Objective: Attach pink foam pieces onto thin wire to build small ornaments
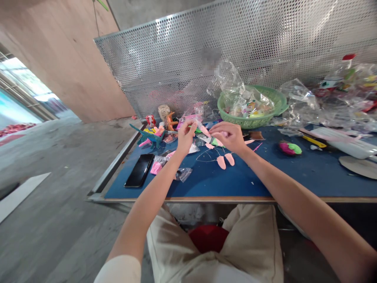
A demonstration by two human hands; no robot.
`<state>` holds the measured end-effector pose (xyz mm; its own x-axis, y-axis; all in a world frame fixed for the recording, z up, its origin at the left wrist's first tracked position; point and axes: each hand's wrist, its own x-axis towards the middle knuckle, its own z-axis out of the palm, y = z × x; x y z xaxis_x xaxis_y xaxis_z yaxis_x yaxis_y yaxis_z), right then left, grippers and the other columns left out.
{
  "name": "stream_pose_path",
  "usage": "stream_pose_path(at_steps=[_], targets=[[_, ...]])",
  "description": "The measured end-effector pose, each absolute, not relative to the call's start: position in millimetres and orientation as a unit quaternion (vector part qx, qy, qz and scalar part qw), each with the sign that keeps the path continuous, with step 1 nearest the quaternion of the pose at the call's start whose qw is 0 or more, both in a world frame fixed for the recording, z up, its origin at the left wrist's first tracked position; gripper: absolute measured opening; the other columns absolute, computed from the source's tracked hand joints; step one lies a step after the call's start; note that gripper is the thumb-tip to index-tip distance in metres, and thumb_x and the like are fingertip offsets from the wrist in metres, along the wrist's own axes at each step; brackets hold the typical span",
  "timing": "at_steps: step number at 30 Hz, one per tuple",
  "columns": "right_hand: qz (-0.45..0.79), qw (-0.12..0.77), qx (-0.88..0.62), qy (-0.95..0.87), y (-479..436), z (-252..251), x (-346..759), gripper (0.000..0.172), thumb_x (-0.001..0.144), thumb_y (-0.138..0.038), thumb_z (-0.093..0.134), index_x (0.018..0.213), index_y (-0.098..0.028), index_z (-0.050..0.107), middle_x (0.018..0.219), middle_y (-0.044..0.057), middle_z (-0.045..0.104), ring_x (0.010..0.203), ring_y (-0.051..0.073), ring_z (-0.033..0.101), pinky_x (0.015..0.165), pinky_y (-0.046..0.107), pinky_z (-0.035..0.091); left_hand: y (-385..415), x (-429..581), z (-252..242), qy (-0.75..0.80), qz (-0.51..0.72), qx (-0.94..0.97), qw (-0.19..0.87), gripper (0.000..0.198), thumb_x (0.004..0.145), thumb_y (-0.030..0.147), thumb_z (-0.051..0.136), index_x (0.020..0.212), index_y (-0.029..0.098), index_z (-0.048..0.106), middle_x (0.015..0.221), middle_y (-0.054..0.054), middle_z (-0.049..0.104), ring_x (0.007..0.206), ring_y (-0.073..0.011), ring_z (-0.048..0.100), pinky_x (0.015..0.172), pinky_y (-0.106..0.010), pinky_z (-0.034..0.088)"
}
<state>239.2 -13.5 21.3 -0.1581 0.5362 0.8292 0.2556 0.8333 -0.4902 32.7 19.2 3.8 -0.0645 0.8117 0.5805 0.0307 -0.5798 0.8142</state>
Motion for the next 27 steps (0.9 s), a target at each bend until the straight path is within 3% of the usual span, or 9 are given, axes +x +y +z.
stream_pose_path(at_steps=[3,6,10,16,23,27], targets=[[0.227,0.575,-0.25,-0.745,-11,23,242,0.046,0.1,-0.059,0.054,0.089,-0.024,0.082,0.081,0.003,0.077,0.051,0.012,0.058,0.052,0.029,0.048,16,33,5,0.305,0.6,0.651,0.352,0.038,0.089,0.066,0.07,0.101,0.029,0.071,0.085,-0.002,0.062,0.072,-0.0152,0.059,0.064,-0.031,0.051],[0.316,0.545,-0.263,-0.731,-7,23,243,0.037,0.09,-0.057,0.072,0.106,-0.024,0.077,0.07,-0.002,0.071,0.045,0.009,0.051,0.044,0.025,0.04,9,35,9,0.276,0.557,0.696,0.36,0.037,0.09,0.065,0.069,0.098,0.028,0.071,0.089,-0.003,0.063,0.082,-0.017,0.061,0.074,-0.033,0.052],[0.403,0.492,-0.241,-0.733,-5,24,242,0.034,0.083,-0.053,0.08,0.095,-0.023,0.068,0.053,-0.008,0.055,0.045,0.01,0.048,0.045,0.024,0.039,1,38,14,0.255,0.521,0.727,0.368,0.04,0.089,0.065,0.071,0.096,0.026,0.07,0.095,-0.004,0.066,0.085,-0.0174,0.062,0.077,-0.033,0.052],[0.457,0.456,-0.22,-0.731,-8,26,240,0.04,0.077,-0.053,0.086,0.085,-0.023,0.06,0.055,-0.009,0.05,0.046,0.009,0.044,0.045,0.023,0.032,-6,41,18,0.222,0.503,0.733,0.401,0.044,0.078,0.063,0.082,0.094,0.023,0.071,0.097,-0.005,0.066,0.087,-0.0187,0.063,0.076,-0.031,0.052],[0.515,0.493,-0.15,-0.686,-1,24,247,0.04,0.082,-0.054,0.083,0.086,-0.021,0.06,0.058,-0.007,0.051,0.05,0.008,0.041,0.048,0.022,0.034,-9,38,22,0.189,0.482,0.646,0.56,0.037,0.083,0.053,0.083,0.096,0.022,0.069,0.076,0.001,0.059,0.068,-0.011,0.058,0.065,-0.024,0.049],[0.549,0.487,-0.153,-0.662,-1,23,245,0.045,0.08,-0.058,0.084,0.084,-0.021,0.058,0.056,-0.008,0.049,0.047,0.007,0.037,0.045,0.021,0.03,-13,40,23,0.182,0.463,0.61,0.617,0.031,0.086,0.048,0.081,0.096,0.023,0.065,0.064,0.005,0.054,0.045,-0.0065,0.045,0.044,-0.022,0.034]])
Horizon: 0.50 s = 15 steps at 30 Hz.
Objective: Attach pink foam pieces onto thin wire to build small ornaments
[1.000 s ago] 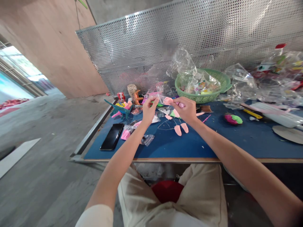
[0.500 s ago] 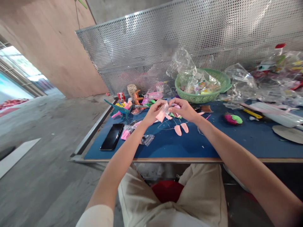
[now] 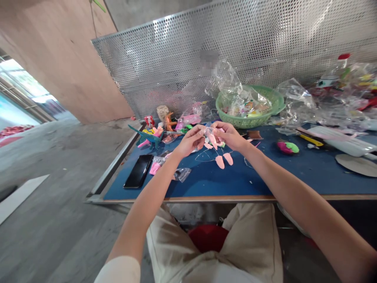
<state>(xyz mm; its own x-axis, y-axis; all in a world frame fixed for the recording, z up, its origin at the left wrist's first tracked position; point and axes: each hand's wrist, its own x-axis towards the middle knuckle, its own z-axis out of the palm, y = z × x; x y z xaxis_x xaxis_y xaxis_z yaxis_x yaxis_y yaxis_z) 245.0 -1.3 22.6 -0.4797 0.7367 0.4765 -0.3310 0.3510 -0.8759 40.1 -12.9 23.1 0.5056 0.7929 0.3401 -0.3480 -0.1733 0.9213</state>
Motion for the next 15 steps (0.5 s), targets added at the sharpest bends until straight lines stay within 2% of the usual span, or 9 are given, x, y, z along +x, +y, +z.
stream_pose_path(at_steps=[3,9,12,15], targets=[[0.57,0.479,-0.151,-0.65,-4.3,23.7,242.5,0.047,0.079,-0.059,0.085,0.084,-0.021,0.057,0.055,-0.008,0.048,0.047,0.007,0.038,0.045,0.022,0.03,-15.7,43.7,24.5,0.185,0.477,0.589,0.626,0.033,0.083,0.047,0.083,0.092,0.021,0.065,0.069,0.004,0.059,0.042,-0.0049,0.042,0.04,-0.022,0.029],[0.586,0.468,-0.154,-0.643,-3.7,20.3,241.8,0.048,0.082,-0.062,0.081,0.083,-0.02,0.058,0.052,-0.009,0.041,0.046,0.007,0.033,0.045,0.022,0.026,-21.3,47.2,25.6,0.184,0.428,0.604,0.647,0.038,0.079,0.052,0.086,0.091,0.017,0.073,0.06,0.004,0.05,0.05,-0.0062,0.042,0.051,-0.023,0.039],[0.574,0.463,-0.178,-0.652,-2.6,17.2,238.6,0.05,0.08,-0.065,0.081,0.084,-0.021,0.058,0.058,-0.008,0.045,0.048,0.007,0.035,0.045,0.023,0.028,-21.4,49.0,22.6,0.191,0.439,0.611,0.63,0.035,0.072,0.045,0.092,0.083,0.017,0.075,0.063,0.004,0.052,0.05,-0.0042,0.041,0.051,-0.022,0.037],[0.537,0.503,-0.22,-0.64,-1.4,16.7,236.7,0.05,0.08,-0.069,0.078,0.092,-0.023,0.061,0.068,-0.005,0.054,0.048,0.008,0.037,0.043,0.024,0.03,-15.9,48.7,19.1,0.214,0.495,0.608,0.582,0.033,0.074,0.046,0.091,0.081,0.017,0.076,0.061,0.003,0.055,0.051,-0.0054,0.046,0.051,-0.022,0.037]])
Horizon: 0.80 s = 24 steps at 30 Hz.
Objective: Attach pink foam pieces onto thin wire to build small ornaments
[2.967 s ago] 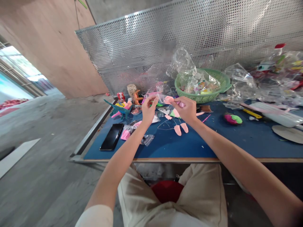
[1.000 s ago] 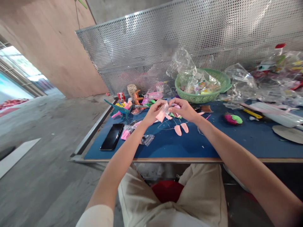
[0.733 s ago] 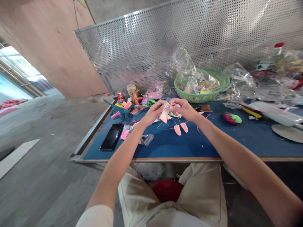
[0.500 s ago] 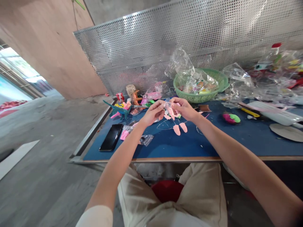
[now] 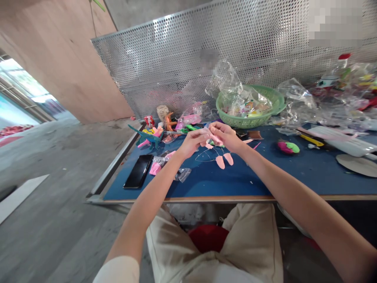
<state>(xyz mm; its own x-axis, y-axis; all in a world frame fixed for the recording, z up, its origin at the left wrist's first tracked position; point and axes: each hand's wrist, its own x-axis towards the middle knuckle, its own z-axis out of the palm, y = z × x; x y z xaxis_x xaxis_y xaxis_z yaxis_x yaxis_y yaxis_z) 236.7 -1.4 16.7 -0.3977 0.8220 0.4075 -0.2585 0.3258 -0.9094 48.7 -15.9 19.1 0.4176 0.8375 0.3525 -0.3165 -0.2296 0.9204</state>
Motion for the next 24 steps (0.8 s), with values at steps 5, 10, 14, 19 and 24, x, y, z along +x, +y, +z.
stream_pose_path(at_steps=[5,10,14,19,24], targets=[[0.361,0.59,-0.285,-0.663,1,20,245,0.051,0.087,-0.072,0.068,0.105,-0.025,0.073,0.095,0.003,0.073,0.047,0.008,0.044,0.043,0.028,0.036,-2,44,17,0.287,0.605,0.53,0.521,0.032,0.079,0.049,0.086,0.077,0.02,0.071,0.045,0.007,0.046,0.038,-0.0059,0.041,0.041,-0.022,0.03],[0.199,0.579,-0.339,-0.715,-3,20,245,0.028,0.088,-0.049,0.075,0.096,-0.023,0.083,0.092,0.006,0.079,0.079,0.02,0.068,0.073,0.034,0.053,-1,47,16,0.314,0.641,0.521,0.468,0.033,0.079,0.048,0.086,0.077,0.02,0.069,0.061,0.006,0.058,0.037,-0.004,0.044,0.036,-0.022,0.03],[0.216,0.579,-0.368,-0.695,-1,16,241,0.025,0.086,-0.043,0.074,0.088,-0.02,0.083,0.08,0.005,0.078,0.077,0.021,0.07,0.073,0.034,0.053,-4,50,15,0.323,0.633,0.538,0.454,0.029,0.08,0.047,0.085,0.085,0.021,0.076,0.071,0.003,0.066,0.039,-0.0029,0.047,0.037,-0.021,0.032],[0.252,0.571,-0.38,-0.683,0,16,242,0.029,0.084,-0.047,0.074,0.083,-0.019,0.081,0.07,0.003,0.073,0.065,0.017,0.063,0.063,0.031,0.048,-4,48,14,0.325,0.608,0.561,0.457,0.031,0.08,0.047,0.085,0.097,0.022,0.081,0.075,0.001,0.071,0.043,-0.0034,0.049,0.041,-0.022,0.035],[0.261,0.565,-0.369,-0.69,-7,20,239,0.034,0.082,-0.051,0.075,0.075,-0.019,0.075,0.067,0.003,0.068,0.062,0.015,0.057,0.06,0.03,0.044,-4,49,13,0.319,0.615,0.569,0.443,0.032,0.078,0.05,0.087,0.092,0.022,0.081,0.053,0.006,0.056,0.042,-0.0041,0.039,0.043,-0.021,0.033]])
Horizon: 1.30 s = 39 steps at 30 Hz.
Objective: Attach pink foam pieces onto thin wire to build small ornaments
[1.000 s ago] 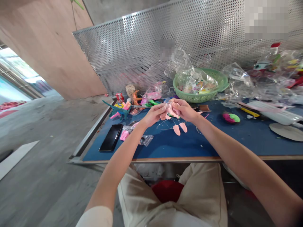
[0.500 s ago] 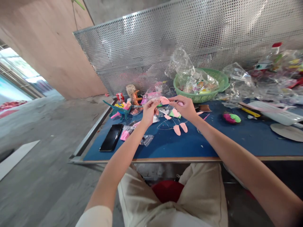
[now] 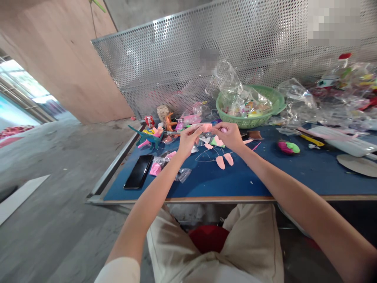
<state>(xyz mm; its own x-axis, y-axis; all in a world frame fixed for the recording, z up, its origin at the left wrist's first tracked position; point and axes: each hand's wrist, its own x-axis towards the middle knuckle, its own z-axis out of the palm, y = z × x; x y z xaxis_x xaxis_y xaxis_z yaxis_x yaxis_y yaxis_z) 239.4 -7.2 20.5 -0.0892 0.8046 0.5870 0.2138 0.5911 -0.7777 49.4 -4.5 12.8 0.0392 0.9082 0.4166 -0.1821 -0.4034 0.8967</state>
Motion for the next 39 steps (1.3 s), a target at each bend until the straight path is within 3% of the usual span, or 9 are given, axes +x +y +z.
stream_pose_path(at_steps=[6,10,13,15,18,25,30,33,39], targets=[[0.295,0.577,-0.355,-0.674,5,13,242,0.028,0.094,-0.05,0.061,0.09,-0.023,0.066,0.065,-0.001,0.057,0.058,0.015,0.049,0.056,0.03,0.043,-2,48,19,0.316,0.646,0.498,0.485,0.032,0.081,0.049,0.085,0.08,0.021,0.07,0.054,0.006,0.054,0.044,-0.0065,0.049,0.042,-0.021,0.036],[0.26,0.54,-0.368,-0.711,35,7,251,0.042,0.088,-0.033,0.063,0.128,-0.023,0.056,0.118,0.007,0.066,0.102,0.022,0.064,0.09,0.037,0.054,7,38,25,0.308,0.694,0.426,0.491,0.032,0.087,0.043,0.081,0.076,0.021,0.061,0.061,0.007,0.056,0.041,-0.0042,0.049,0.041,-0.021,0.038],[0.213,0.451,-0.426,-0.755,57,10,250,0.06,0.086,-0.029,0.066,0.142,-0.018,0.048,0.132,0.015,0.065,0.114,0.027,0.064,0.101,0.042,0.051,12,30,26,0.296,0.714,0.398,0.494,0.031,0.086,0.043,0.083,0.08,0.02,0.062,0.067,0.007,0.06,0.042,-0.0033,0.051,0.042,-0.021,0.04],[0.19,0.374,-0.454,-0.786,70,16,245,0.067,0.083,-0.03,0.074,0.143,-0.015,0.048,0.125,0.016,0.07,0.106,0.029,0.067,0.099,0.044,0.052,15,26,26,0.294,0.724,0.384,0.491,0.033,0.085,0.044,0.083,0.08,0.02,0.062,0.068,0.007,0.06,0.042,-0.0025,0.05,0.042,-0.02,0.041],[0.091,0.288,-0.466,-0.832,86,28,233,0.057,0.079,-0.026,0.08,0.132,-0.015,0.062,0.122,0.016,0.073,0.11,0.034,0.067,0.101,0.047,0.051,16,23,26,0.303,0.731,0.364,0.492,0.031,0.085,0.042,0.083,0.082,0.02,0.062,0.067,0.008,0.06,0.042,-0.0029,0.052,0.042,-0.019,0.041],[-0.002,0.349,-0.455,-0.819,121,41,219,0.046,0.092,-0.025,0.063,0.136,-0.014,0.068,0.133,0.018,0.067,0.12,0.035,0.064,0.108,0.047,0.048,12,24,35,0.305,0.739,0.352,0.487,0.023,0.085,0.024,0.084,0.085,0.019,0.061,0.068,0.009,0.058,0.044,0.0008,0.043,0.043,-0.014,0.035],[-0.055,0.152,-0.526,-0.835,128,30,225,0.049,0.09,-0.011,0.06,0.139,-0.01,0.063,0.134,0.024,0.066,0.114,0.035,0.068,0.098,0.042,0.051,13,23,35,0.316,0.736,0.349,0.487,0.021,0.089,0.02,0.079,0.078,0.019,0.061,0.064,0.009,0.056,0.043,-0.0003,0.039,0.042,-0.016,0.032],[-0.06,0.092,-0.549,-0.828,128,24,231,0.049,0.088,-0.006,0.059,0.137,-0.001,0.061,0.123,0.03,0.071,0.112,0.038,0.07,0.096,0.043,0.052,15,23,32,0.332,0.725,0.365,0.481,0.024,0.088,0.021,0.079,0.074,0.019,0.06,0.064,0.008,0.058,0.044,-0.0014,0.043,0.044,-0.017,0.034],[0.0,0.077,-0.545,-0.835,122,36,245,0.051,0.079,-0.005,0.068,0.13,-0.007,0.069,0.123,0.023,0.075,0.112,0.036,0.071,0.095,0.044,0.055,17,26,25,0.308,0.725,0.416,0.454,0.027,0.082,0.029,0.085,0.075,0.02,0.06,0.06,0.008,0.057,0.041,-0.002,0.043,0.042,-0.02,0.034]])
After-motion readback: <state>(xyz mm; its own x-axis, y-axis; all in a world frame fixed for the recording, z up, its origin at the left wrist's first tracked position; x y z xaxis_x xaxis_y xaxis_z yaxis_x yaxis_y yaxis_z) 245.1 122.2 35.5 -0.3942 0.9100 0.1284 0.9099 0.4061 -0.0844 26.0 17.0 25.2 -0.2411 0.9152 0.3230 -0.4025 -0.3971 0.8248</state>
